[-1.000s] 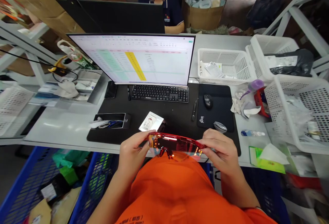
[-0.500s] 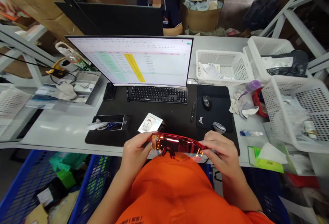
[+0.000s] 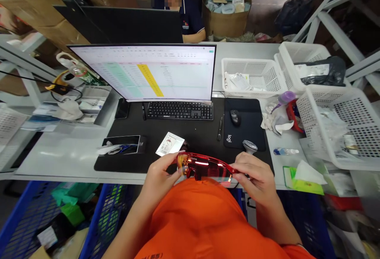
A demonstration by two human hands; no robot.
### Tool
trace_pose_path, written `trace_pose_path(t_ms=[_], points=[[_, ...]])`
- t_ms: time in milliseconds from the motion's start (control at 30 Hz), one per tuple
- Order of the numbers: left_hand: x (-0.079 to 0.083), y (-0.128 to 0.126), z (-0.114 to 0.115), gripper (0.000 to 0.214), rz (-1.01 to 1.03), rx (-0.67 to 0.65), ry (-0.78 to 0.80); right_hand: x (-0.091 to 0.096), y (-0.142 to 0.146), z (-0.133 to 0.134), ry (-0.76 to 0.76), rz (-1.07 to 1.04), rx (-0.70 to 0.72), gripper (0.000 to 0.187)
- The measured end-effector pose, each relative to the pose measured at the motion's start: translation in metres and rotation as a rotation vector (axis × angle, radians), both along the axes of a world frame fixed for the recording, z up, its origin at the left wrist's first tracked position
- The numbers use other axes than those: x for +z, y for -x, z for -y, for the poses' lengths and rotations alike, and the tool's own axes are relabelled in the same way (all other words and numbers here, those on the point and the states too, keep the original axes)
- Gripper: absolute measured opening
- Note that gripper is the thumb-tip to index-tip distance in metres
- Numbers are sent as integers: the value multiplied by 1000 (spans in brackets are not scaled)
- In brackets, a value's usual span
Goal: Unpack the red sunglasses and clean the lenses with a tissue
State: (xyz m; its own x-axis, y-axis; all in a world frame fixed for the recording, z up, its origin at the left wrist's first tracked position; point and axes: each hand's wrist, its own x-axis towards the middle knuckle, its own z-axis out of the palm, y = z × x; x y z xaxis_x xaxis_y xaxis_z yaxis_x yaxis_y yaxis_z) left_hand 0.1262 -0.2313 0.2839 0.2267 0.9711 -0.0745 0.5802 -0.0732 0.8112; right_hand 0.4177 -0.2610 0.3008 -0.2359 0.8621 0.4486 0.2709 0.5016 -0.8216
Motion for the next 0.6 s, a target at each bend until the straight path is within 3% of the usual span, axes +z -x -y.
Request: trace_pose_path(t_ms=[100,167,267,367,600], points=[[1,0,1,89,-6,-132,-20,1,-1,0,2,52,-15,22],[2,-2,1,103,-42,-242,-88,1,-1,-1,10,99,7,18],[-3,-7,-2,78,-59,-346,-142,-4,-2,-1,40,183,52,19],[-15,-13,-3,47,-53,-344,-72,-12,-5,1,70,236,68,22],[-33,-27,-2,39,-52,-258,-29,-29,-21,10,249,191,-16,19]])
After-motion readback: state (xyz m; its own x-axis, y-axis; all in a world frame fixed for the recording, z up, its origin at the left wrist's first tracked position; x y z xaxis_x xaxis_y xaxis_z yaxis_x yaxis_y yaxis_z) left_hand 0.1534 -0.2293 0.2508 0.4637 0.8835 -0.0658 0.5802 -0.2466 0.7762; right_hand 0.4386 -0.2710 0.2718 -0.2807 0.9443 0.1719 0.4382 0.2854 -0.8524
